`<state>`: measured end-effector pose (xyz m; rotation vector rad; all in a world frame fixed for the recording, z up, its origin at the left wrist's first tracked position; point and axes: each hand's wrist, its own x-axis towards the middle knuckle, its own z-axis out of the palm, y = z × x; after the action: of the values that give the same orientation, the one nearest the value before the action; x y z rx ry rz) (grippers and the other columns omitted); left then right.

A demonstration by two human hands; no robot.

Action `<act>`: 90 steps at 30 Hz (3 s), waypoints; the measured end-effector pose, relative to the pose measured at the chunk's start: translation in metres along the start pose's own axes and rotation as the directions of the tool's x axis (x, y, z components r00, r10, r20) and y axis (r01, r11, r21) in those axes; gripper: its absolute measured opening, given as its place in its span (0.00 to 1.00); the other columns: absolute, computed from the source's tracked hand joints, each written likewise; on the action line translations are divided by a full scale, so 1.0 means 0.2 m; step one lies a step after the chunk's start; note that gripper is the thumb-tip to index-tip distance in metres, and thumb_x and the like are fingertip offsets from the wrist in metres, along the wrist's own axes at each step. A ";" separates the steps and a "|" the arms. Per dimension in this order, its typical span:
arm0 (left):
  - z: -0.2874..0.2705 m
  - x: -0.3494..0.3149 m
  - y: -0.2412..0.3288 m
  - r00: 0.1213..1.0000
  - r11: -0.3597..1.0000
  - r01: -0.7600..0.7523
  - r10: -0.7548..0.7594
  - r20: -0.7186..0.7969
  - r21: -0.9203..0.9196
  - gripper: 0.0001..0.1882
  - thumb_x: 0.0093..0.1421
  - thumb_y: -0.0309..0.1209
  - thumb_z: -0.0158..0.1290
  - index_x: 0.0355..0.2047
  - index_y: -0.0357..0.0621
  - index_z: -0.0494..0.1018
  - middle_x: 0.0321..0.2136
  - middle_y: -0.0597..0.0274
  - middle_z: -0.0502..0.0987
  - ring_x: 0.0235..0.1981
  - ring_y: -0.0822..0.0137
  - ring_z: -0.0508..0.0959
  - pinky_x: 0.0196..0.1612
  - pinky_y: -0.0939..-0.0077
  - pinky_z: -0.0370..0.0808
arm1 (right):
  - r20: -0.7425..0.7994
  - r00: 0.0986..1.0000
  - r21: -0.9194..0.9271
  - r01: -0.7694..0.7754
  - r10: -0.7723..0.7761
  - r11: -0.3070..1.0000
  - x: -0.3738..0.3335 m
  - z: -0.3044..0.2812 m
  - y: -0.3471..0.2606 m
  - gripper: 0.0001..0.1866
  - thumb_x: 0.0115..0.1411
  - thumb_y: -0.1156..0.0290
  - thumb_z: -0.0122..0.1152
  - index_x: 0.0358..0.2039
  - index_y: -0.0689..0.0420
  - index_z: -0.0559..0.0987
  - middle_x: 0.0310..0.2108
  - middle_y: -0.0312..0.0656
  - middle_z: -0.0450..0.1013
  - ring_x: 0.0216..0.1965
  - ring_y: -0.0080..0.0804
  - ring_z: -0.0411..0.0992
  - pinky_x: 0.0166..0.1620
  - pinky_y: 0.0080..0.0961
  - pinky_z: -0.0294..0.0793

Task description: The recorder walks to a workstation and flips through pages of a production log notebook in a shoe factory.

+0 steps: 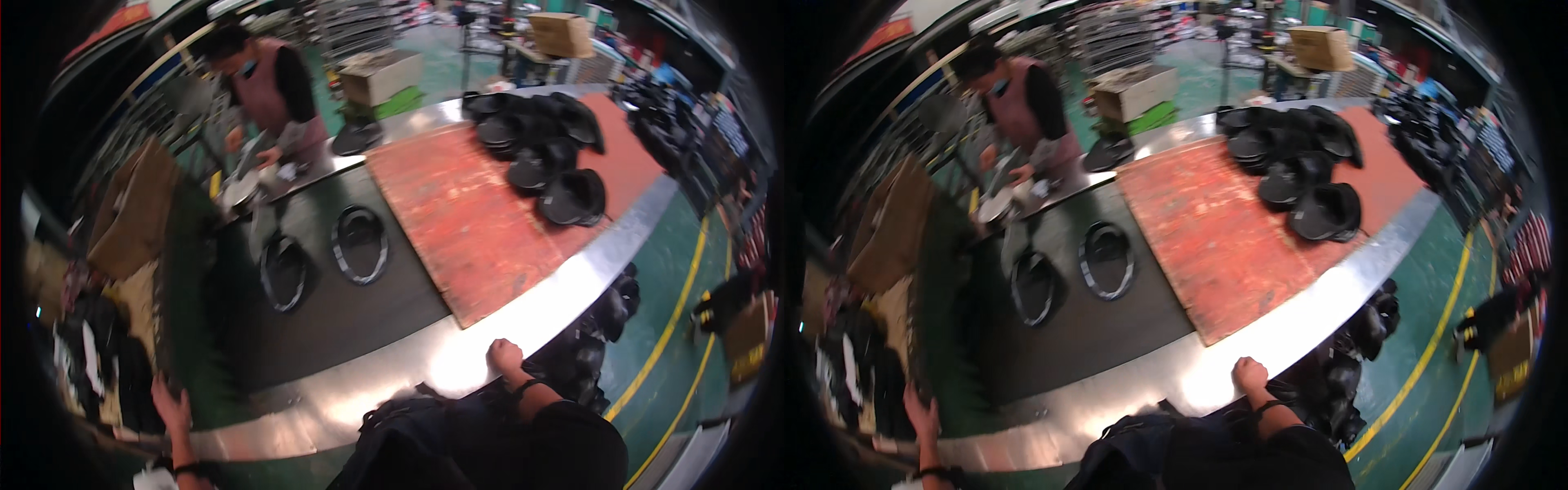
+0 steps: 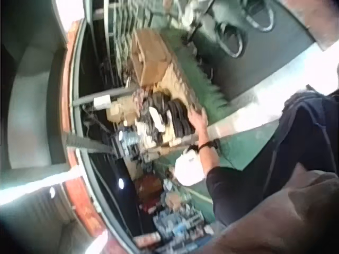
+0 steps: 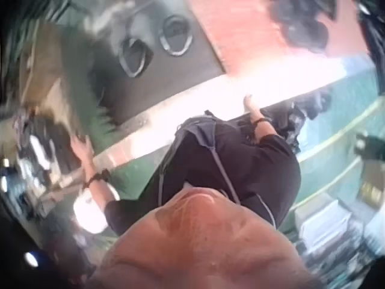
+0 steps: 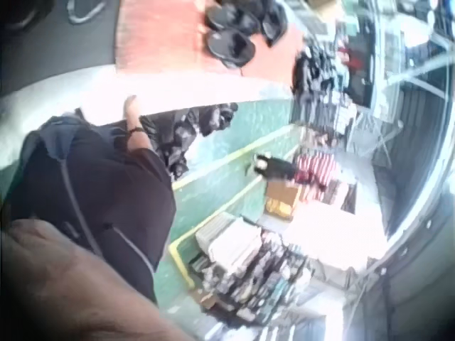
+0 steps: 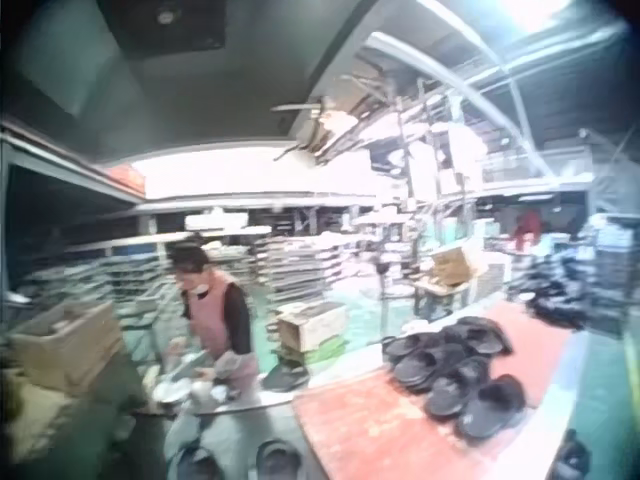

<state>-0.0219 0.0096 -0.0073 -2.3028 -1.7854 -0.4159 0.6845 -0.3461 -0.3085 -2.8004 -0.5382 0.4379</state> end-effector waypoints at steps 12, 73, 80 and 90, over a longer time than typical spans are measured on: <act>-0.07 0.01 0.15 0.999 0.997 0.042 -0.041 -0.009 0.068 0.38 0.49 0.33 0.60 0.60 0.36 0.62 0.59 0.45 0.65 0.60 0.46 0.64 0.61 0.56 0.62 | -0.181 0.963 -0.077 0.186 -0.197 0.980 0.04 0.08 0.07 0.21 0.62 0.59 0.48 0.21 0.59 0.80 0.22 0.57 0.76 0.25 0.59 0.76 0.33 0.50 0.76; -0.06 0.02 0.14 0.997 0.998 0.020 -0.016 -0.074 0.051 0.38 0.46 0.31 0.61 0.59 0.38 0.63 0.57 0.47 0.66 0.60 0.46 0.65 0.60 0.56 0.63 | -0.104 0.983 -0.120 0.138 -0.150 0.983 0.03 0.04 0.05 0.23 0.63 0.57 0.45 0.24 0.61 0.81 0.26 0.59 0.77 0.29 0.61 0.76 0.39 0.50 0.75; -0.09 0.00 0.13 0.996 0.997 0.073 -0.071 -0.062 0.036 0.37 0.47 0.32 0.61 0.58 0.37 0.64 0.57 0.46 0.66 0.59 0.46 0.65 0.61 0.57 0.63 | -0.071 0.985 -0.093 0.154 -0.160 0.984 0.05 0.06 0.04 0.24 0.63 0.58 0.45 0.25 0.65 0.81 0.27 0.61 0.76 0.31 0.62 0.75 0.40 0.51 0.74; -0.11 -0.01 0.14 0.996 0.998 0.064 -0.063 -0.061 0.016 0.31 0.52 0.31 0.59 0.57 0.40 0.65 0.57 0.50 0.67 0.59 0.49 0.66 0.59 0.57 0.65 | -0.217 0.888 -0.075 0.398 -0.404 0.914 0.12 0.21 0.19 0.25 0.60 0.54 0.48 0.24 0.65 0.79 0.28 0.61 0.77 0.32 0.60 0.76 0.39 0.54 0.73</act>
<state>0.0031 -0.0074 0.0133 -2.2021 -1.8291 -0.4732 0.7038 -0.3631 -0.3643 -2.6139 -1.0435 0.0188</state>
